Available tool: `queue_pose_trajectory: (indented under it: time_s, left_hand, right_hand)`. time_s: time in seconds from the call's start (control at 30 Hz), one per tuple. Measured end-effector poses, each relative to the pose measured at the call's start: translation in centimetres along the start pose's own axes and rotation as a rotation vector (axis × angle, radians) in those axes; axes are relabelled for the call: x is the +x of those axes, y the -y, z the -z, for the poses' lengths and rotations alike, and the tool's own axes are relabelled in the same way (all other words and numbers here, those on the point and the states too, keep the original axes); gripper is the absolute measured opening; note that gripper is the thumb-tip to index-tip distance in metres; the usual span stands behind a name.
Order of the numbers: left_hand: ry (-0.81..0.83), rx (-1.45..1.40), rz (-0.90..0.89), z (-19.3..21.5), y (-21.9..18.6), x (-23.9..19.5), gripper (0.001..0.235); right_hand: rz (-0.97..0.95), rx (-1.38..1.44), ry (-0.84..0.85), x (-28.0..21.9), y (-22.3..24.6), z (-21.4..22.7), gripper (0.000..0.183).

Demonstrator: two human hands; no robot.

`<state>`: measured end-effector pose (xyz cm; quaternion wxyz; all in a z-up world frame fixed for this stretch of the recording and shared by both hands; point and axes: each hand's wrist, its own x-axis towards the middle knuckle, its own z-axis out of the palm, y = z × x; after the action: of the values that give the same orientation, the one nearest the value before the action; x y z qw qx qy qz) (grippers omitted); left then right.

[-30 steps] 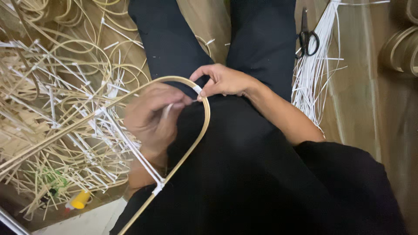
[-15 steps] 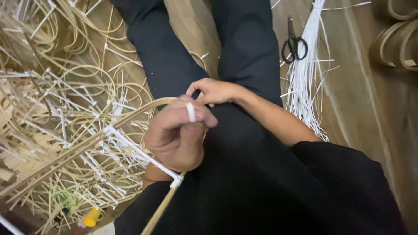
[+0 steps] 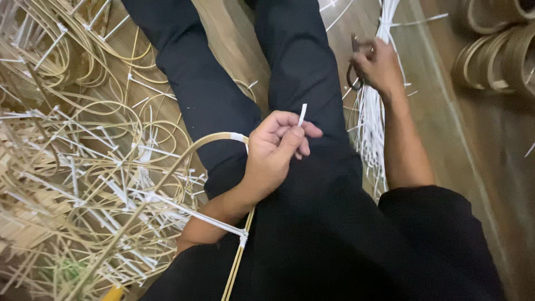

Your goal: The person sits on the floor and weaves a basket frame using white plastic strips and curved bamboo pieces. They wrap the strips around the bamboo, secure them with knots, and trim the excess with scissors.

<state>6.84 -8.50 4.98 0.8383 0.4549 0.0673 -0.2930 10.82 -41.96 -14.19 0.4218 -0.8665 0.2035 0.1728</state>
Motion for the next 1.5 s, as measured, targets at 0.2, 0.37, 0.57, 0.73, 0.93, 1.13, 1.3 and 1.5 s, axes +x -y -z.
queue_pose_trajectory:
  time_s: [0.2,0.37,0.57,0.73,0.93,1.13,1.3,1.5]
  left_hand:
    - [-0.086,-0.042,0.032,0.7,2.1,0.9,0.012]
    - [-0.116,-0.05,0.058,1.2,2.6,1.5,0.011]
    - [-0.138,-0.065,0.046,1.0,2.5,1.5,0.011]
    - [-0.15,-0.028,0.034,1.1,2.1,1.5,0.01]
    - [-0.2,-0.04,-0.001,1.2,2.4,1.8,0.007]
    - [-0.199,-0.126,-0.119,0.8,2.4,2.2,0.004]
    - [-0.194,-0.182,-0.095,1.4,2.3,2.0,0.006]
    - [-0.168,-0.157,-0.036,1.5,2.3,1.7,0.007]
  right_hand:
    - [-0.16,-0.586,-0.012,2.5,-10.4,-3.5,0.064]
    - [-0.113,-0.649,-0.099,2.0,-12.4,-5.5,0.066]
    - [-0.185,-0.692,0.041,4.6,-12.3,-5.3,0.066]
    - [-0.341,-0.507,0.332,5.6,-11.9,-2.4,0.041]
    - [0.074,-0.257,0.219,-1.0,-2.6,3.9,0.032]
    - [0.166,0.012,0.522,-13.3,14.6,3.2,0.02]
    - [0.297,0.095,0.763,-16.2,18.7,1.0,0.021]
    - [0.38,0.111,0.677,-16.2,18.0,0.5,0.021]
